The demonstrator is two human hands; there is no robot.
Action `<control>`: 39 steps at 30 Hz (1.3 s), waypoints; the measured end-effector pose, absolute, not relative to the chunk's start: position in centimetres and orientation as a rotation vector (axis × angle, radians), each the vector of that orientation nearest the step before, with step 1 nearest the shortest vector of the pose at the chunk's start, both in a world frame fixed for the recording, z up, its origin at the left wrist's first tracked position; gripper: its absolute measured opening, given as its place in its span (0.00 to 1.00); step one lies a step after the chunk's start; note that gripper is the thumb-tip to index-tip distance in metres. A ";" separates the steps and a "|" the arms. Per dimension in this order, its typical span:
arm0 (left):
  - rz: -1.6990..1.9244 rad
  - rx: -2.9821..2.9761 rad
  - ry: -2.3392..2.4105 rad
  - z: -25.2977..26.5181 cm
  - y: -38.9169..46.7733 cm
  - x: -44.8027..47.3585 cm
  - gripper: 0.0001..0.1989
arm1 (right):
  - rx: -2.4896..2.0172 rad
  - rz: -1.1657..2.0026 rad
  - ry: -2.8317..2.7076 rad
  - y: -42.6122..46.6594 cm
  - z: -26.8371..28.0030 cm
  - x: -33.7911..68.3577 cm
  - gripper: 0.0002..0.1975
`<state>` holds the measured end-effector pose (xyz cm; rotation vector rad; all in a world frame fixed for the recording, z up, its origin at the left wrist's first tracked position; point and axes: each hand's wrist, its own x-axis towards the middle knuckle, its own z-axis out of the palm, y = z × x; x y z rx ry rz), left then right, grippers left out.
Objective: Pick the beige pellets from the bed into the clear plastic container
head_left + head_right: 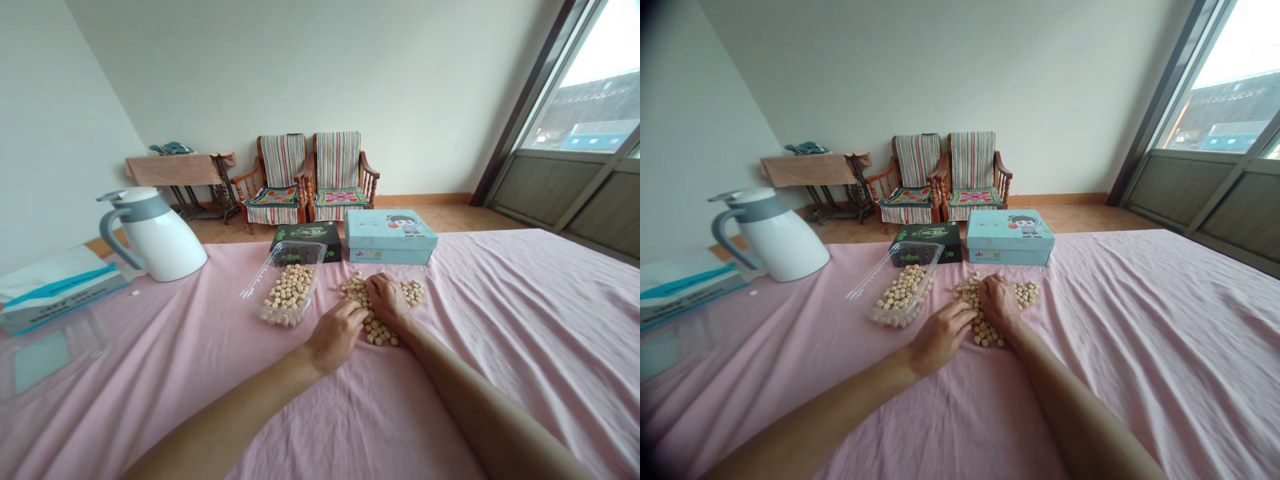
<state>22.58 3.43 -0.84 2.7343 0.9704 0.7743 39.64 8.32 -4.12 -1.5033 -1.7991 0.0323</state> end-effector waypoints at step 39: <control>0.378 2.911 1.295 -0.3 4.6 20.8 0.11 | -2.124 0.066 -1.271 8.7 -3.1 43.4 0.26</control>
